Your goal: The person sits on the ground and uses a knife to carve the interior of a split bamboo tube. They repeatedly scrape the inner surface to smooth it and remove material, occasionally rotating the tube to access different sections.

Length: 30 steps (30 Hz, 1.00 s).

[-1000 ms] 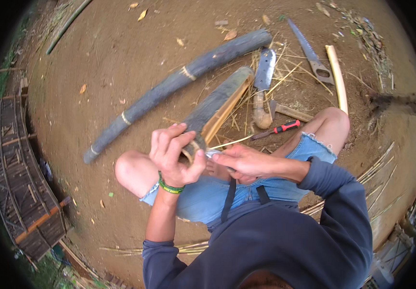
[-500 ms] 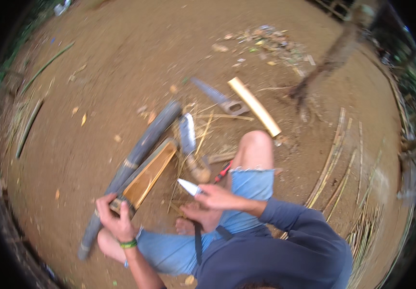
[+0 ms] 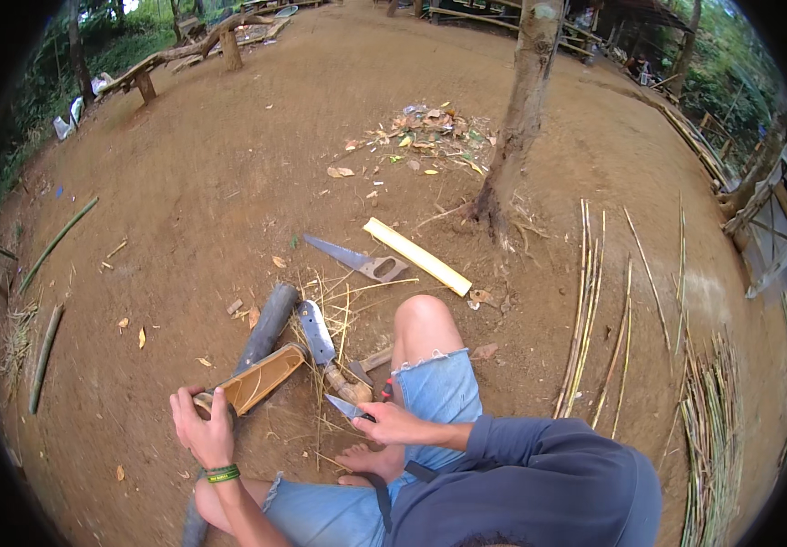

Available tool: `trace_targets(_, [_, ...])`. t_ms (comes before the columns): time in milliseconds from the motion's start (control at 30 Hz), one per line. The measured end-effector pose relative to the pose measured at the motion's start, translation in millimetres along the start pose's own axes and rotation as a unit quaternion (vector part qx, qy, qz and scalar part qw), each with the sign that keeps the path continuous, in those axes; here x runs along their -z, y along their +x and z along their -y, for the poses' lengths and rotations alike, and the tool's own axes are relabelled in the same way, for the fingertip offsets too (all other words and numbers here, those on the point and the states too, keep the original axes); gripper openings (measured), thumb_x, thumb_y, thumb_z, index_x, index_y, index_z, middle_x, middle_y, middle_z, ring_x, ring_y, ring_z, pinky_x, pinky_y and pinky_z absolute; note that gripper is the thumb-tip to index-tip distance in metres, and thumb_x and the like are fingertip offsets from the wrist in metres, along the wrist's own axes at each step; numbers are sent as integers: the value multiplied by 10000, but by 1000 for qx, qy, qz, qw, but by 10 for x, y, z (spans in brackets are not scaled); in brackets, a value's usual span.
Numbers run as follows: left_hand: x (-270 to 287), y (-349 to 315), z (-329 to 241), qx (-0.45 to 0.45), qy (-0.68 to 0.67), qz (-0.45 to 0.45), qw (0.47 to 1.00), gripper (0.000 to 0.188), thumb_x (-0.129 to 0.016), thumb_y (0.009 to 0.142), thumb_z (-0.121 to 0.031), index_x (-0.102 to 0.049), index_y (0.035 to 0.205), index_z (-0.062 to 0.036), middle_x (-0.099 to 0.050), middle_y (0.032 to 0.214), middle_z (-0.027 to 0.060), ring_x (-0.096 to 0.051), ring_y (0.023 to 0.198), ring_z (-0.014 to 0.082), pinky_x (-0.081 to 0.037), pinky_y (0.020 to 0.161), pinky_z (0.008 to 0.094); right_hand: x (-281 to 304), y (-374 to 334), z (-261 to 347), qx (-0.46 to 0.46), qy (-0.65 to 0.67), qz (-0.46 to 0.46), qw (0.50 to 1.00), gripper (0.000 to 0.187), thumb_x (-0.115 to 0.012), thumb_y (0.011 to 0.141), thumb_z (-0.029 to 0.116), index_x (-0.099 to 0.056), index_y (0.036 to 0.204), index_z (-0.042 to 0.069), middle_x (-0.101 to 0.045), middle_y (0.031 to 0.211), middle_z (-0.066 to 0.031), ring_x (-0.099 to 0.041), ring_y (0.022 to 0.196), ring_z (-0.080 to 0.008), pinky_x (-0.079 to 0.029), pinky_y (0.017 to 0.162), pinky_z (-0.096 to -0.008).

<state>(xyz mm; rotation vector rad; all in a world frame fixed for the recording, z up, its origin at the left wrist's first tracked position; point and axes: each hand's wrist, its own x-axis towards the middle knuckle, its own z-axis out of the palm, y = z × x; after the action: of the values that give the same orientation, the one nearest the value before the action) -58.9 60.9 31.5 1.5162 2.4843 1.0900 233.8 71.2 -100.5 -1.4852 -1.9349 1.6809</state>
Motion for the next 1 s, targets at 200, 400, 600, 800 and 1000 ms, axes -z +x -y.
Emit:
trace_targets(200, [-5,-13,67,-41,60,7,997,469,-820,788,-316,-583,1065,-20,-548,1066,167,-580,1004,384,-476,834,476,-258,-47,190,60,61,13,996,269,-559,1049,299,-581,1111,38,-625,686,-76,-619,637,-163,-481,577,-354])
trace_targets(400, [155,-160,65,-38,97,73,992,710,-892,630,-318,-535,1170,-23,-521,1190,192,-573,1118,420,-500,894,501,-438,-68,467,69,140,49,987,249,-550,1054,291,-578,1092,47,-572,675,-28,-565,605,-136,-464,550,-333])
trace_targets(600, [220,-178,132,-20,59,76,995,684,-890,616,-285,-553,1156,-34,-574,1135,197,-625,1025,414,-514,887,504,-545,-124,561,72,168,55,982,245,-541,1058,284,-563,1099,43,-575,685,-18,-559,582,-120,-455,505,-308])
trace_targets(800, [250,33,337,-30,50,60,997,597,-880,646,-291,-587,1095,-29,-622,1088,199,-646,994,405,-519,864,489,-611,-259,487,87,202,83,972,250,-542,1059,285,-545,1128,45,-581,710,-14,-563,572,-102,-452,474,-270])
trace_targets(1000, [193,309,376,-36,36,22,998,583,-861,653,-309,-599,1082,-14,-639,1047,201,-643,985,385,-510,845,471,-583,-377,435,68,238,74,966,273,-537,1069,310,-551,1177,60,-567,685,13,-541,541,-81,-438,451,-254])
